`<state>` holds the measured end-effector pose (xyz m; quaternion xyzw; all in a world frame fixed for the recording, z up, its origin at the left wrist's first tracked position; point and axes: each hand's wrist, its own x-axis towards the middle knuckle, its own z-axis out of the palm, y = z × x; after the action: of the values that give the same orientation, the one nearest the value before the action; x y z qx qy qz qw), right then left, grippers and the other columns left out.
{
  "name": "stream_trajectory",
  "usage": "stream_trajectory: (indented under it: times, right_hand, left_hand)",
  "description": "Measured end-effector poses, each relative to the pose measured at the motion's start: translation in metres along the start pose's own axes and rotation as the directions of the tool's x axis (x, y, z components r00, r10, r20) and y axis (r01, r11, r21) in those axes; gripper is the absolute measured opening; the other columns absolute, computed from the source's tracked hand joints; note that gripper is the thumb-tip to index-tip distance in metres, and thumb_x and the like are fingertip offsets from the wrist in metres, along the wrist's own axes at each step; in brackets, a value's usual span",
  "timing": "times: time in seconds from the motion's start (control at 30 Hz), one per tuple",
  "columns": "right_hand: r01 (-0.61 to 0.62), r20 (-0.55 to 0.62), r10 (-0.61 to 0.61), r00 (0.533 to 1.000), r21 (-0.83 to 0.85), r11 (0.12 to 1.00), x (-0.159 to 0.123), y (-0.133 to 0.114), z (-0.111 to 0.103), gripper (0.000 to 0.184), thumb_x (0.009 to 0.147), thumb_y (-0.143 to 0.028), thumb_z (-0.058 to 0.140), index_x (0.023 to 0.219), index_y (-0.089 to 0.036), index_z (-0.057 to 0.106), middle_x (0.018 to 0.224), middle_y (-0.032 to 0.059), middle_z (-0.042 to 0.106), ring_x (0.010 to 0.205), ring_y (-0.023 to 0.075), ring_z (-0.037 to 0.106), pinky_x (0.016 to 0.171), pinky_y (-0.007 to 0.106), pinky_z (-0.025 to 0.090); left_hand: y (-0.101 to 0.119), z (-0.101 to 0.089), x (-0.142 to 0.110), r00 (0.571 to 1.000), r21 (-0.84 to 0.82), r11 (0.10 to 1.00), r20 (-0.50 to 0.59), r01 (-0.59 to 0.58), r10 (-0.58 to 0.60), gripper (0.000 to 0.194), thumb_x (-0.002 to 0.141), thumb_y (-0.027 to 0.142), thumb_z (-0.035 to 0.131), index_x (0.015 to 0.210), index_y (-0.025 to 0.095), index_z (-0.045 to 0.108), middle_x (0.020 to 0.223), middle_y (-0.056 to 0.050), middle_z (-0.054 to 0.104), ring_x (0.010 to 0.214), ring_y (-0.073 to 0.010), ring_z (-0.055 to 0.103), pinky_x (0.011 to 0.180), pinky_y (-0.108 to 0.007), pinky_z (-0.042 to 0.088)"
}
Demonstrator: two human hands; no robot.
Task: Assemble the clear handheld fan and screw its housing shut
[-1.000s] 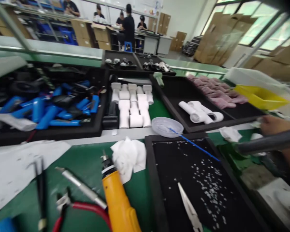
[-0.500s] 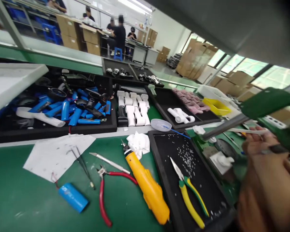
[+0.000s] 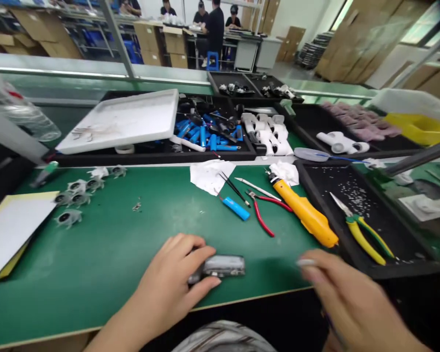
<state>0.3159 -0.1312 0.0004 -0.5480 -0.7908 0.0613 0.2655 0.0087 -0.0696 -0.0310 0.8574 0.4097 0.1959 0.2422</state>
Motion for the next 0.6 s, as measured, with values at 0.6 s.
stream_trajectory:
  times: [0.6]
  right_hand:
    - [0.299, 0.297, -0.279, 0.913, -0.023, 0.954, 0.029, -0.005, 0.053, 0.018, 0.098, -0.006, 0.045, 0.093, -0.018, 0.057, 0.074, 0.0005, 0.055, 0.065, 0.018, 0.046, 0.058, 0.033, 0.03]
  left_hand:
    - [-0.001, 0.013, -0.004, 0.999, -0.026, 1.0, -0.053, 0.0, -0.002, 0.022, 0.092, 0.019, 0.067, 0.112, 0.024, 0.06, 0.107, -0.005, 0.057, 0.095, -0.0243, 0.052, 0.082, -0.039, 0.043]
